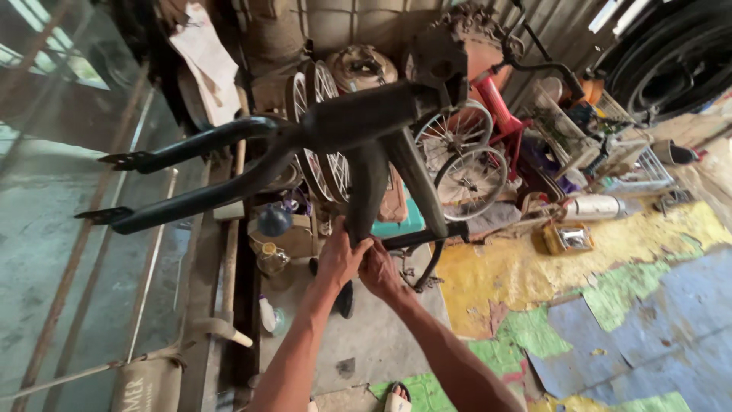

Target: The person removes a bicycle seat post from a frame, then cleans the post with a cloth, a wire brush, and sandpaper. The person holds the post, scrubs it, and sands it on a workbench in a cluttered workshop.

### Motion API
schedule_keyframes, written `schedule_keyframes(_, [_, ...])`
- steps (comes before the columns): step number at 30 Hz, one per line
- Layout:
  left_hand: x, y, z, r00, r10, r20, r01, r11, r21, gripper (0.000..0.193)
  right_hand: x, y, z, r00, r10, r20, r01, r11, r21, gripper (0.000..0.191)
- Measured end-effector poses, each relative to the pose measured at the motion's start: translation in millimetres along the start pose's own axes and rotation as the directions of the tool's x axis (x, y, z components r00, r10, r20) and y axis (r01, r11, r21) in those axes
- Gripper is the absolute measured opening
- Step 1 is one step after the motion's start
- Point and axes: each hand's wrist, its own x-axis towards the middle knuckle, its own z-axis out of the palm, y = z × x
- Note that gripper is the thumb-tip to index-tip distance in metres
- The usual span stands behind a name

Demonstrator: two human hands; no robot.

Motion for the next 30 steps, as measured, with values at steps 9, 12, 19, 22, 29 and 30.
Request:
schedule_keyframes(9, [17.6,-0.6,-7.0,0.993,-0.033,0.114,0.049,0.988,-0.144,0.057,34.3,13.9,-30.8,0.846,0.431,0.315,-0.48,0.356,0.801,0.014])
schedule_keyframes(12, [23.1,-0.9,-15.7,0.96,-0.052,0.274,0.174,0.881,-0.441,0.053,44.1,8.6,-33.2,0.785,0.562,0.261,-0.481,0.287,0.829,0.016])
schedule_keyframes(19, [25.3,10.4,-27.0,0.922,-0.115,0.369,0.324,0.751,-0.575,0.059,58.7,-14.9,-55.6,0.882,0.471,0.02,-0.174,0.286,0.942,0.032])
schedule_keyframes(22, [25.2,6.0,-23.5,0.93,-0.092,0.357,0.312,0.711,-0.631,0.061,56.4,-22.9,-48.7,0.914,0.396,-0.085,-0.076,0.373,0.925,0.044])
schedule_keyframes(29, [29.4,3.0,-19.7,0.973,0.009,0.231,0.161,0.69,-0.705,0.056,34.2,-15.8,-37.2,0.858,0.511,0.056,-0.507,0.823,0.257,0.052])
schedule_keyframes(30, [29.2,6.3,-22.2,0.984,0.006,0.177,0.11,0.763,-0.637,0.061,33.6,-17.5,-45.9,0.946,0.317,-0.062,-0.301,0.935,0.188,0.048])
